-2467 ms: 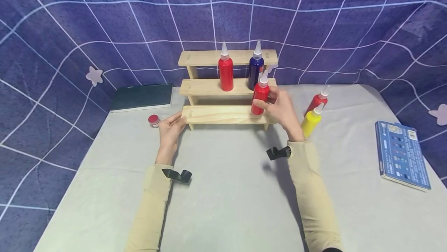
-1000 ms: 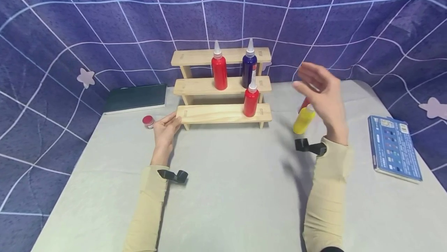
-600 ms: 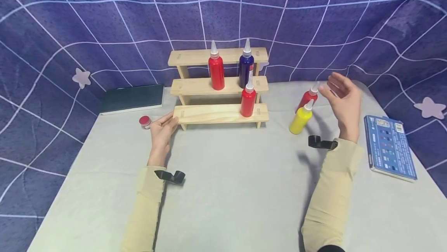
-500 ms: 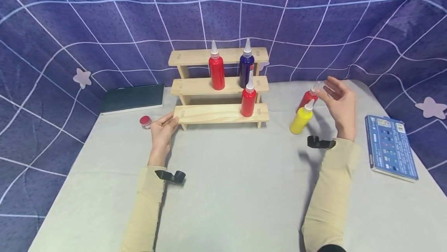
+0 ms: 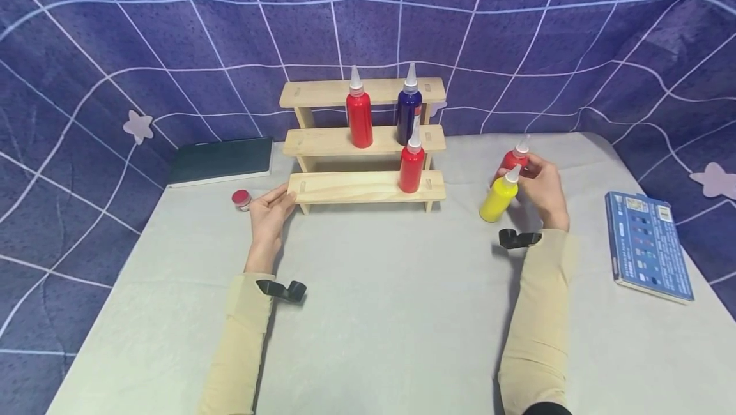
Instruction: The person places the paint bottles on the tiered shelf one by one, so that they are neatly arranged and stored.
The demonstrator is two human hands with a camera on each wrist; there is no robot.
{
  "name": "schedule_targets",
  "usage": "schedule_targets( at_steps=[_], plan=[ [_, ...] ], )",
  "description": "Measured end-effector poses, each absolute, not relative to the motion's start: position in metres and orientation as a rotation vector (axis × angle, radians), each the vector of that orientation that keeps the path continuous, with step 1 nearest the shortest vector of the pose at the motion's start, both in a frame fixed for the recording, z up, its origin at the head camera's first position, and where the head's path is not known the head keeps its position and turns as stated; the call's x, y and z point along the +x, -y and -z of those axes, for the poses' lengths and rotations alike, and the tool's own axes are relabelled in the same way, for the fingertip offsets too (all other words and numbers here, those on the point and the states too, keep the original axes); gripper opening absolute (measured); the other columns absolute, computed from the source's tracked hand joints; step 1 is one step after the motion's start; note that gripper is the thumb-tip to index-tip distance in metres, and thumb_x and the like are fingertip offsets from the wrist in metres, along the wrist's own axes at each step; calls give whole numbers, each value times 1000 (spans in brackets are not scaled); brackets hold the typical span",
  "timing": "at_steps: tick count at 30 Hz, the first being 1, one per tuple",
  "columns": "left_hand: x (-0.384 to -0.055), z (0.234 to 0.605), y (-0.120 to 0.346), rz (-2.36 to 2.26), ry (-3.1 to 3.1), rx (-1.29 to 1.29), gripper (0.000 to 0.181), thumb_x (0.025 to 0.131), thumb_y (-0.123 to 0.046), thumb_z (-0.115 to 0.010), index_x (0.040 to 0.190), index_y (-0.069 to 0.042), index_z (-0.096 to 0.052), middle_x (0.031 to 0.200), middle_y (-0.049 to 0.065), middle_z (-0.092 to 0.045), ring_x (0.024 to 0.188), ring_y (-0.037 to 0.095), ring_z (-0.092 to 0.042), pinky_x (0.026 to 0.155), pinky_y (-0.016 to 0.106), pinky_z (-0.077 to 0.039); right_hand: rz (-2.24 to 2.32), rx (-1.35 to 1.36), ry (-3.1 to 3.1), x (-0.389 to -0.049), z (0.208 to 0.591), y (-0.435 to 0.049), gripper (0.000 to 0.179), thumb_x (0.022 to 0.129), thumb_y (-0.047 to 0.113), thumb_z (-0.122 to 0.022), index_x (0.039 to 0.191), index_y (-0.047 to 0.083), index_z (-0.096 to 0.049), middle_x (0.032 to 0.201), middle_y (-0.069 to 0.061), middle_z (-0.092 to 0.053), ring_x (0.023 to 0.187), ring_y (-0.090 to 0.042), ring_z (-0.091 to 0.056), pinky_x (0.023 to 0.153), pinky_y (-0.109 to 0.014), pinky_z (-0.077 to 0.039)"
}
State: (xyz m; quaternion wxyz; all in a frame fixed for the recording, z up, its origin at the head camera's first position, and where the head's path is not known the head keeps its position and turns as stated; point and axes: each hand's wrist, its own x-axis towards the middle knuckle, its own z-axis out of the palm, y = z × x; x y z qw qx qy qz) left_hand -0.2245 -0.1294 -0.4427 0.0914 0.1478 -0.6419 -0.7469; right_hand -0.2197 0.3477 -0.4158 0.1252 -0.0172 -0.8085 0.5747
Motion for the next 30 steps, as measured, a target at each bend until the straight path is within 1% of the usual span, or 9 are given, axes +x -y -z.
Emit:
schedule_targets(
  at_steps=[3,5,9,12,15,20,24,27,30],
  plan=[
    [-224,442,130,2222,1897,431,37,90,3,-64,127,6,-60,125,25,-62,113,27,-62,86,22,-57,-1719,-55,2329,-216,411,-345,31,86,-2,-69,114,11,-67,79,22,-67,72,3,-60,67,-6,-49],
    [-223,442,130,2221,1895,434,37,90,3,-64,127,6,-60,125,25,-62,114,27,-62,86,22,-56,-1822,-46,2260,-214,406,-344,30,86,-3,-69,111,12,-68,80,19,-69,73,2,-62,68,-7,-50],
    [-223,442,130,2228,1900,437,38,90,2,-64,128,5,-60,127,24,-61,116,27,-61,88,22,-56,-1939,-40,2101,-211,393,-343,31,84,-6,-70,103,18,-71,80,14,-71,73,1,-62,67,-7,-49],
    [-223,441,130,2234,1896,428,39,90,2,-64,128,6,-59,127,25,-61,116,27,-61,89,23,-56,-1962,-36,1992,-210,381,-341,31,82,-8,-71,97,19,-72,79,12,-72,72,0,-62,66,-7,-50],
    [-222,440,130,2233,1885,428,39,90,2,-65,128,6,-59,127,25,-61,116,27,-61,88,23,-56,-1990,-17,1894,-207,369,-336,32,81,-11,-72,99,15,-74,80,8,-73,73,-3,-64,67,-8,-52],
    [-221,440,129,2260,1867,425,39,90,4,-64,129,6,-59,127,26,-61,115,27,-61,89,24,-56,-2038,31,1726,-200,351,-324,35,77,-16,-72,105,5,-74,84,1,-74,76,-9,-67,71,-12,-55],
    [-221,440,129,2270,1866,420,39,90,3,-64,129,6,-59,127,26,-61,115,27,-61,89,24,-56,-2036,49,1692,-195,339,-313,38,76,-16,-73,110,-1,-72,87,-1,-74,79,-11,-68,75,-13,-56],
    [-221,441,129,2258,1879,424,38,90,2,-64,128,5,-60,127,25,-61,115,26,-62,89,23,-56,-2025,67,1724,-192,331,-304,39,76,-15,-74,112,-1,-71,88,0,-75,78,-10,-70,76,-13,-55],
    [-221,440,129,2250,1883,433,38,90,1,-65,128,5,-60,126,24,-62,114,25,-62,88,22,-56,-2022,102,1797,-189,325,-295,38,76,-14,-74,110,1,-72,88,1,-75,79,-9,-70,76,-12,-55]
  ],
)
